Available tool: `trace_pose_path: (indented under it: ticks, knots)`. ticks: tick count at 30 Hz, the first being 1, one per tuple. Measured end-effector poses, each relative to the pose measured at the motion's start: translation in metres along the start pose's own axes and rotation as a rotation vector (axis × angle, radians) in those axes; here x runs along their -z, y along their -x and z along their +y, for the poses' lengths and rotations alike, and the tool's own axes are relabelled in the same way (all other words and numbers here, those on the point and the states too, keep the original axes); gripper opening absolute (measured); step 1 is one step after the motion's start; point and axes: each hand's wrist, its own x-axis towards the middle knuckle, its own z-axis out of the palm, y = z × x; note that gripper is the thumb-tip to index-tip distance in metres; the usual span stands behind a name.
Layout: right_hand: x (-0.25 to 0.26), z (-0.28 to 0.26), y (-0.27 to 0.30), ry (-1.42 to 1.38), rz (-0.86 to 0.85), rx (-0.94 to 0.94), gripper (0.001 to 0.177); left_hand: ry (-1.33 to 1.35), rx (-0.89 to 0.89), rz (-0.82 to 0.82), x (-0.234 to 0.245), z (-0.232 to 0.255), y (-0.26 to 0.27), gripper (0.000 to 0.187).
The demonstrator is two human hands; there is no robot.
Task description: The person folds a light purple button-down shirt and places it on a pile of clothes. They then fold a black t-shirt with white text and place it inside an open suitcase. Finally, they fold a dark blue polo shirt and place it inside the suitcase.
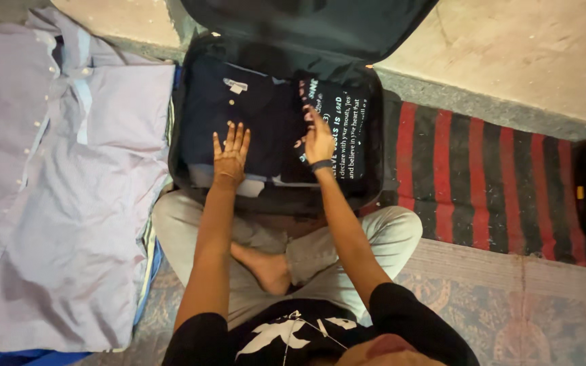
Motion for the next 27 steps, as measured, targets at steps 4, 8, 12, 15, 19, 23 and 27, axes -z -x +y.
trace_pose_path:
  ticks: [4, 8, 12, 15, 19, 23, 27]
  knots:
    - [0.012, 0.016, -0.009, -0.107, 0.273, 0.421, 0.048, -0.039, 0.011, -0.089, -0.005, 0.001, -0.003, 0.108]
    - [0.042, 0.002, -0.026, -0.374, 0.231, 0.452, 0.051, -0.021, 0.02, -0.121, -0.002, -0.001, -0.005, 0.104]
    - [0.073, -0.044, -0.049, -0.906, 0.135, 0.306, 0.058, -0.053, 0.015, -0.028, -0.014, 0.0, -0.003, 0.097]
    - [0.074, -0.081, -0.044, -1.309, 0.054, 0.288, 0.063, -0.073, 0.036, -0.009, -0.024, 0.002, -0.008, 0.09]
    - [0.046, -0.068, -0.034, -1.545, -0.001, 0.18, 0.051, -0.128, -0.024, -0.235, -0.03, -0.001, -0.012, 0.057]
    - [0.022, 0.008, -0.013, -0.453, -0.233, -0.023, 0.052, -0.053, -0.041, -0.248, -0.036, -0.001, -0.019, 0.057]
    - [0.021, 0.018, 0.001, -0.082, -0.177, 0.342, 0.037, -0.016, -0.022, -0.164, -0.039, 0.0, -0.024, 0.056]
